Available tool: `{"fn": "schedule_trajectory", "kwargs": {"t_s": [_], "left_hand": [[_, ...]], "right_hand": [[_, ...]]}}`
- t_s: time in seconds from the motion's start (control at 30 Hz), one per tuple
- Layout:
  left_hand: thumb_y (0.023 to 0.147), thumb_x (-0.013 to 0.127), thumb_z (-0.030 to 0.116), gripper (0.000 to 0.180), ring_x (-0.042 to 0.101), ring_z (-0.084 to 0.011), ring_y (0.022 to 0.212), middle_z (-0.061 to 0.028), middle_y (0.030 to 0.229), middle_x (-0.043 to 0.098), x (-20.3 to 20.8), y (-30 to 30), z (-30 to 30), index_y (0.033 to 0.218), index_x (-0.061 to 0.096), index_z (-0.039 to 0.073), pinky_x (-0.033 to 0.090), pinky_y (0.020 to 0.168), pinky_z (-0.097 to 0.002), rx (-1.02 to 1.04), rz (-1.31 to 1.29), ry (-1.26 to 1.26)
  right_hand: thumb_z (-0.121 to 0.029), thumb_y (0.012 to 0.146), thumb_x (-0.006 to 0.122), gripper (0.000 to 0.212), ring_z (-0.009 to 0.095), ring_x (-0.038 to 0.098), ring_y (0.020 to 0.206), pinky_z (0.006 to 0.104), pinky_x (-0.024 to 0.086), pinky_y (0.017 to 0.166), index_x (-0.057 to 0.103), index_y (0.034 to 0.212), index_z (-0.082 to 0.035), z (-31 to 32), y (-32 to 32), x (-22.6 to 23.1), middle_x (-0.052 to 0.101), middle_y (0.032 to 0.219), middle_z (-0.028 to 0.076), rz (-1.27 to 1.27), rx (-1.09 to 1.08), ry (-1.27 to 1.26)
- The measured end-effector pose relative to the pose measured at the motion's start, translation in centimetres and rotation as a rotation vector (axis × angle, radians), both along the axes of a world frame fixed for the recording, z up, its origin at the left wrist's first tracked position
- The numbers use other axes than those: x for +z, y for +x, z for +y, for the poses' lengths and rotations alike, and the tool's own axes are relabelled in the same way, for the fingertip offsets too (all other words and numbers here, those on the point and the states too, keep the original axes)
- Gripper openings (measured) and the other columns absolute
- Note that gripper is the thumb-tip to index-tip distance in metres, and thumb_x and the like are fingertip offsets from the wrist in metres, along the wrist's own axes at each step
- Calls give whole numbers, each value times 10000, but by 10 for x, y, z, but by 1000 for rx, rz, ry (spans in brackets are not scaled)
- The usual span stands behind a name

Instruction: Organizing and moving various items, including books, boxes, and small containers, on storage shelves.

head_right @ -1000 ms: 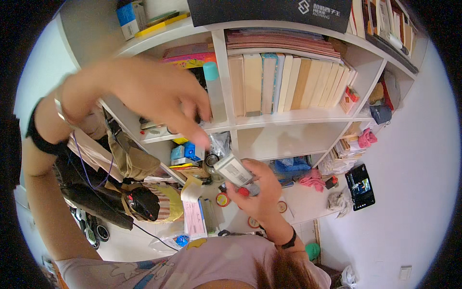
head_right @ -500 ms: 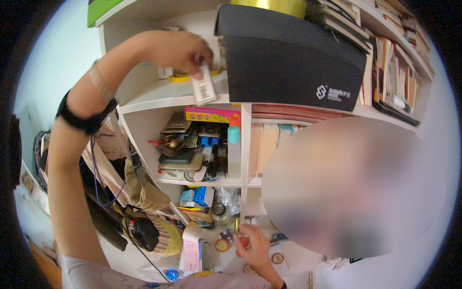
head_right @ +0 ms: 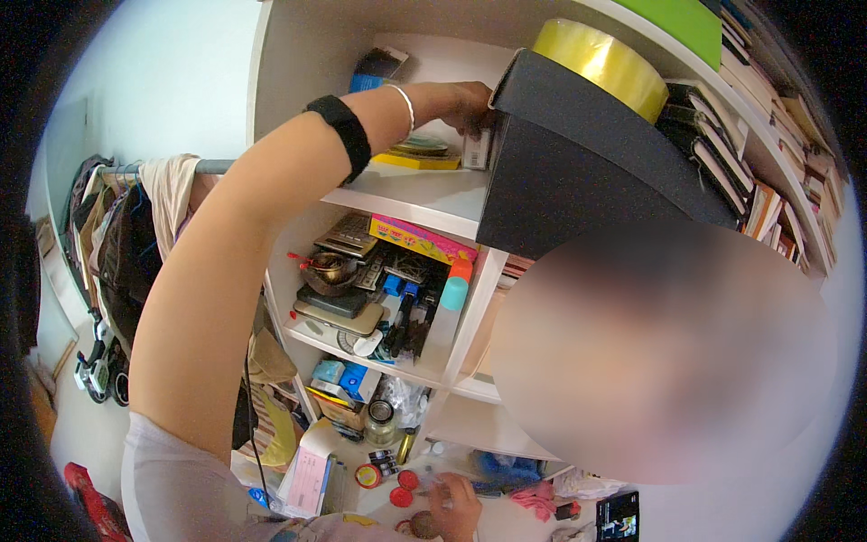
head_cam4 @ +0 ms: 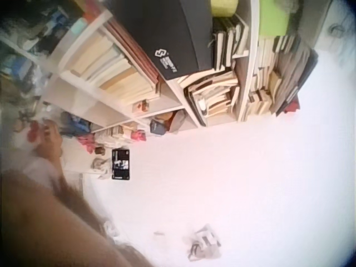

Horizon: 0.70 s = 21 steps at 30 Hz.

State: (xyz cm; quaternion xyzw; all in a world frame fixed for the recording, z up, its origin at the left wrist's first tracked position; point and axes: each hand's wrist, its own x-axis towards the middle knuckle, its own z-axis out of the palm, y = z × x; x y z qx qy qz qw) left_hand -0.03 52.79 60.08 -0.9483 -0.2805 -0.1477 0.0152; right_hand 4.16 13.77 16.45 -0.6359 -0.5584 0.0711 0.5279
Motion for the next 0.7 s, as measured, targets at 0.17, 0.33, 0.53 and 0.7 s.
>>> {"fn": "schedule_trajectory", "kwargs": {"t_s": [0.17, 0.33, 0.53, 0.7], "left_hand": [[665, 698, 112, 236, 614, -328, 871, -196, 874, 635, -13, -5, -3, 882, 654, 29, 503, 740, -380, -75, -99, 424], [748, 575, 147, 184, 595, -373, 868, -181, 933, 632, -27, 4, 14, 882, 640, 40, 484, 763, -411, -28, -208, 635], [780, 604, 132, 195, 616, -296, 898, -173, 971, 640, -38, -25, -22, 942, 645, 32, 478, 810, -363, -91, 9, 551], [798, 618, 164, 206, 620, -269, 888, -156, 952, 648, -46, -34, -70, 944, 646, 22, 484, 797, -353, -224, 77, 521]], "right_hand": [[24, 730, 646, 140, 167, 633, 642, 253, 511, 563, 601, 858, -15, -8, 9, -8, 607, 829, 101, 31, -36, -20], [-14, 711, 667, 155, 192, 622, 704, 265, 506, 596, 615, 857, -25, -21, 19, 7, 624, 854, 111, -42, 11, 45], [-85, 717, 650, 200, 265, 595, 699, 368, 473, 648, 615, 895, -1, -62, 31, 90, 630, 843, 138, -60, 42, 325], [-227, 679, 685, 253, 259, 567, 683, 329, 427, 565, 477, 686, -82, -119, 15, 175, 584, 806, 137, -388, 203, 1006]]}}
